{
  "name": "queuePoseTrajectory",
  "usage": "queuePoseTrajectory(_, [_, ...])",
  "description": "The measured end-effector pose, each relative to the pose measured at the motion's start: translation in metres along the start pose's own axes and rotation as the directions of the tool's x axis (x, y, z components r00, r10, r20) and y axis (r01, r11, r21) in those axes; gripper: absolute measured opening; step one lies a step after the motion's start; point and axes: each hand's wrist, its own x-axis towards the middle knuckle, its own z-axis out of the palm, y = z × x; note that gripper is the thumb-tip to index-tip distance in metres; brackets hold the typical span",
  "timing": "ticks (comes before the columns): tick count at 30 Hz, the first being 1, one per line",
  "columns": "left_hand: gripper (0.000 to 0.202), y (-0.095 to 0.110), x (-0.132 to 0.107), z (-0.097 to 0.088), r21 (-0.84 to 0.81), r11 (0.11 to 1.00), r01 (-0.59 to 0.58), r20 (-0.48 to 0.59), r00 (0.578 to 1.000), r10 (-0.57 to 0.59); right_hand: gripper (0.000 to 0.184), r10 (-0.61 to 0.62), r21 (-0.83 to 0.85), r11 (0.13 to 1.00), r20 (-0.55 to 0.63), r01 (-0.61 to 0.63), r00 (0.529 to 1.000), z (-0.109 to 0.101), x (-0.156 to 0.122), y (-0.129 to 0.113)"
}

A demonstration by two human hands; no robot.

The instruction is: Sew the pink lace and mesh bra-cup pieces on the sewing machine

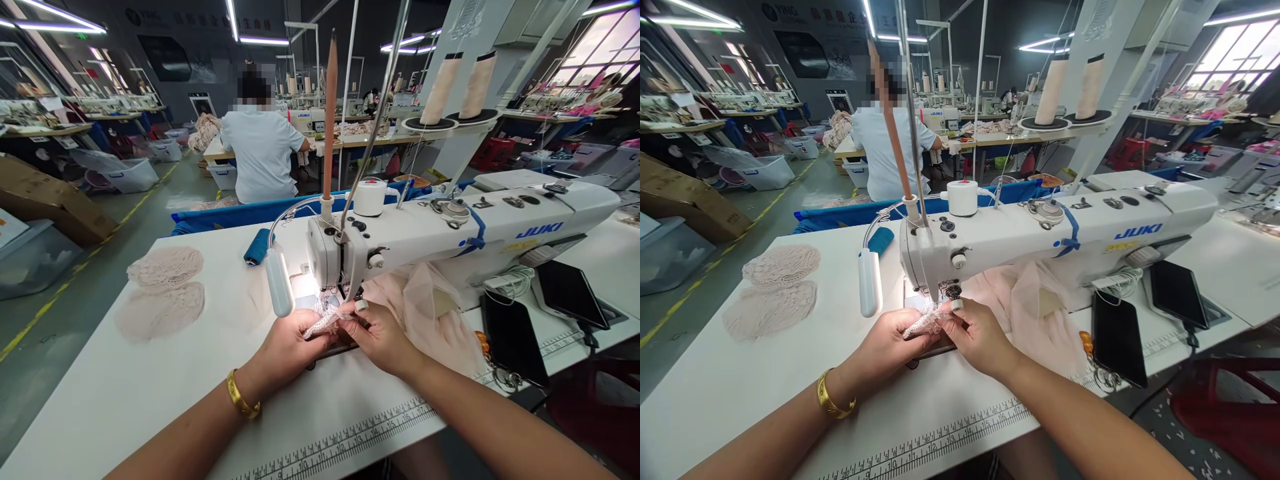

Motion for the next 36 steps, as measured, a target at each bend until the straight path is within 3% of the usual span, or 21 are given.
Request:
queuePoseTrajectory(5, [0.038,0.003,-0.002,0.000,0.164,0.972,-0.169,-0.020,0.984,0.175,0.020,0.015,-0.007,1.000,0.073,-0.015,0.997,-0.001,0.001,-0.003])
queuePoseTrajectory(7, [0.034,0.003,-0.005,0.001,0.253,0.934,-0.253,-0.033,0.963,0.269,0.021,-0.029,-0.059,0.998,0.120,0.036,0.992,-0.004,0.000,-0.003])
queuePoseTrajectory(9, [0.027,0.001,-0.009,0.003,0.377,0.861,-0.341,-0.059,0.919,0.390,0.021,-0.126,-0.140,0.977,0.228,0.161,0.965,-0.008,-0.001,-0.002])
queuePoseTrajectory(11, [0.021,-0.002,-0.014,0.006,0.484,0.762,-0.431,-0.044,0.857,0.513,0.021,-0.207,-0.221,0.927,0.372,0.303,0.905,-0.013,-0.002,-0.001])
queuePoseTrajectory(14, [0.024,-0.004,-0.021,0.009,0.530,0.660,-0.532,0.039,0.793,0.608,0.024,-0.211,-0.304,0.867,0.492,0.394,0.845,-0.020,-0.004,-0.003])
queuePoseTrajectory(19, [0.028,-0.003,-0.025,0.013,0.557,0.622,-0.551,0.071,0.778,0.625,0.021,-0.186,-0.323,0.864,0.507,0.386,0.842,-0.024,-0.005,-0.004])
queuePoseTrajectory(29, [0.025,-0.005,-0.020,0.011,0.572,0.645,-0.506,0.039,0.803,0.595,0.016,-0.210,-0.385,0.831,0.453,0.402,0.867,-0.018,-0.003,0.003])
queuePoseTrajectory(36, [0.029,-0.005,-0.009,0.009,0.593,0.633,-0.498,0.012,0.791,0.612,0.017,-0.196,-0.433,0.820,0.402,0.374,0.895,-0.013,-0.003,0.015])
